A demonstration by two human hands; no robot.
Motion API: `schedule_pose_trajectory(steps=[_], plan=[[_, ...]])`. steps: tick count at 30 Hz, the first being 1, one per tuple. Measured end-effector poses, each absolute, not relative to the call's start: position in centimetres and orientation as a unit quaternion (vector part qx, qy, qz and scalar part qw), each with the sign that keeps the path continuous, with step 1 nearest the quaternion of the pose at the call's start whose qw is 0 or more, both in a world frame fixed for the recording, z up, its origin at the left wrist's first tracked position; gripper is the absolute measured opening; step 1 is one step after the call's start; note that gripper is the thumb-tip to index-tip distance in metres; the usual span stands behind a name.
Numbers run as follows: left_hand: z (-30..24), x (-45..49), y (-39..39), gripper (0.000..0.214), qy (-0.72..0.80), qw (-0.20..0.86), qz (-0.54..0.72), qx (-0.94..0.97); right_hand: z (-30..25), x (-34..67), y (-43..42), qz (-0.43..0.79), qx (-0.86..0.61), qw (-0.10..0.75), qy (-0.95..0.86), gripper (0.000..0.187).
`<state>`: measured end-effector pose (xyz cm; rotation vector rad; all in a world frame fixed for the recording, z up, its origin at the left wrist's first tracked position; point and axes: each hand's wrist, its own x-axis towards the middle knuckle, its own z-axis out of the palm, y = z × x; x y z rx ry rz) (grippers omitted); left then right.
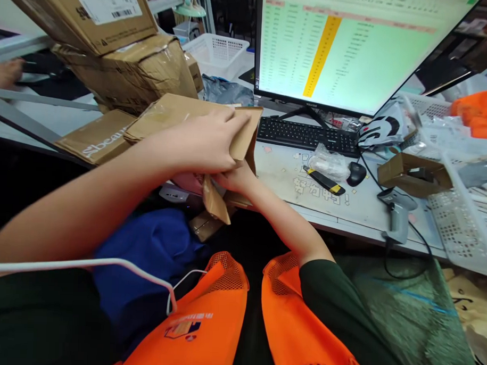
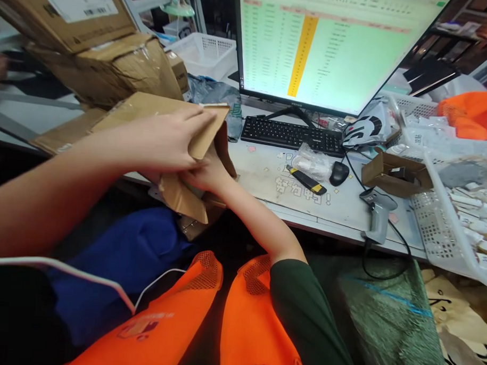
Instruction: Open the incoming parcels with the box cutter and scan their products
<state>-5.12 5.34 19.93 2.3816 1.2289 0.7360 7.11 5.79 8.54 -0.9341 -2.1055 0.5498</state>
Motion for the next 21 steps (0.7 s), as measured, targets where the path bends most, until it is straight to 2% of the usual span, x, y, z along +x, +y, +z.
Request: schedule_pose_trajectory(steps=[3,5,8,12,14,17,21], plan=[[20.9,-5.8,4.8,0.062,0.473,0.124,0.206,0.847,8.2,8.4,5.7,0.136,-0.347,0.358,-0.856,0.056],[20.7,-7.2,3.9,0.057,0.502,0.121,0.282,0.809,7.6,9.9,5.0,0.109,-0.335,0.371,-0.859,0.057],[19.3,-9.8,3.4,0.066,0.516,0.133,0.409,0.740,6.2,12.3,3.3,0.099,-0.322,0.408,-0.849,0.056],[17.7,-11.8,4.3,0.075,0.512,0.117,0.461,0.715,4.1,14.2,1.5,0.082,-0.394,0.457,-0.793,0.049],[17.4,-11.8,4.6,0.078,0.510,0.123,0.457,0.718,3.7,14.6,1.3,0.088,-0.452,0.468,-0.755,0.060],[17.4,-11.3,4.7,0.083,0.510,0.142,0.443,0.724,3.9,15.6,1.2,0.126,-0.494,0.461,-0.726,0.088],[17.3,-11.7,4.4,0.091,0.516,0.129,0.469,0.705,3.1,19.9,-0.8,0.161,-0.537,0.500,-0.660,0.100]])
